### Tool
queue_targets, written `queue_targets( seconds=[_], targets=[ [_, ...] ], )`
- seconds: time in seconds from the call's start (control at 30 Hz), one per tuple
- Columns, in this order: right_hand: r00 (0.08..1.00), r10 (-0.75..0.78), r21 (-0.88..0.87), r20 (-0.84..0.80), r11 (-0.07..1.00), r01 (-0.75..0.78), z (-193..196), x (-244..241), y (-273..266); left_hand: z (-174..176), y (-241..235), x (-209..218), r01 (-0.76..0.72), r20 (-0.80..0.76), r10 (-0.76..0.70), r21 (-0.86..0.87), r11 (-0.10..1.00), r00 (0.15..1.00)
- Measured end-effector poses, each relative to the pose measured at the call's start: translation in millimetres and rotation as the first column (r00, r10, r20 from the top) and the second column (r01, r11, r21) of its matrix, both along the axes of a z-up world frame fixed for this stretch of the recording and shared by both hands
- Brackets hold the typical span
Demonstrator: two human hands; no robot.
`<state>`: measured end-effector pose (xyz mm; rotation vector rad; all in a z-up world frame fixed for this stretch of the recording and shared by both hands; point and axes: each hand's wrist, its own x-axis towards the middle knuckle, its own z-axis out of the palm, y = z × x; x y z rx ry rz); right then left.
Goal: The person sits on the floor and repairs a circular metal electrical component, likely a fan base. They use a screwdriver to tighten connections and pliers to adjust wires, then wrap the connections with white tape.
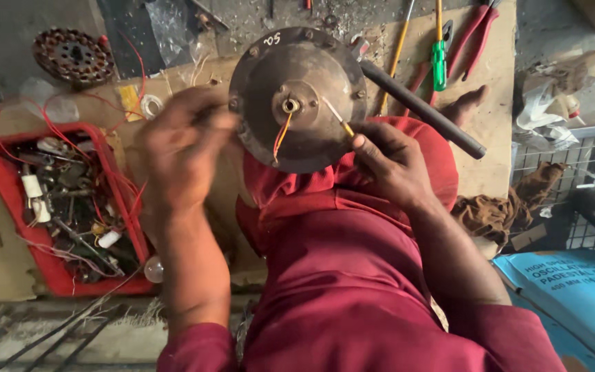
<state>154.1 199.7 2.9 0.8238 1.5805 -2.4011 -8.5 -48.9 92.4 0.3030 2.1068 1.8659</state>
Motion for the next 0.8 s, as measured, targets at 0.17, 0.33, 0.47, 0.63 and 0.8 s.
queue_targets(
  seconds=[0.17, 0.33, 0.47, 0.63, 0.8],
  targets=[
    [0.999, 0.019, -0.052, 0.033, 0.998, -0.017, 11, 3, -1, -55, 40, -3, 0.262, -0.068, -0.275, -0.163, 0.951, 0.959],
    [0.993, 0.022, -0.164, 0.12, 0.986, -0.002, 16, 7, -12, -58, 52, 11, 0.185, -0.252, -0.26, -0.283, 0.941, 0.932],
    [0.997, 0.058, -0.099, -0.052, 0.993, -0.062, 12, 4, -29, -63, 51, 13, 0.141, -0.273, -0.256, -0.379, 0.915, 0.927],
    [0.999, 0.038, -0.036, -0.034, 0.999, -0.04, 10, -2, -45, -66, 51, 14, 0.077, -0.397, -0.266, -0.432, 0.899, 0.879],
    [0.995, -0.032, -0.12, -0.091, 0.993, 0.021, 9, -5, -59, -66, 54, 13, 0.073, -0.319, -0.204, -0.379, 0.923, 0.926]
  ],
)
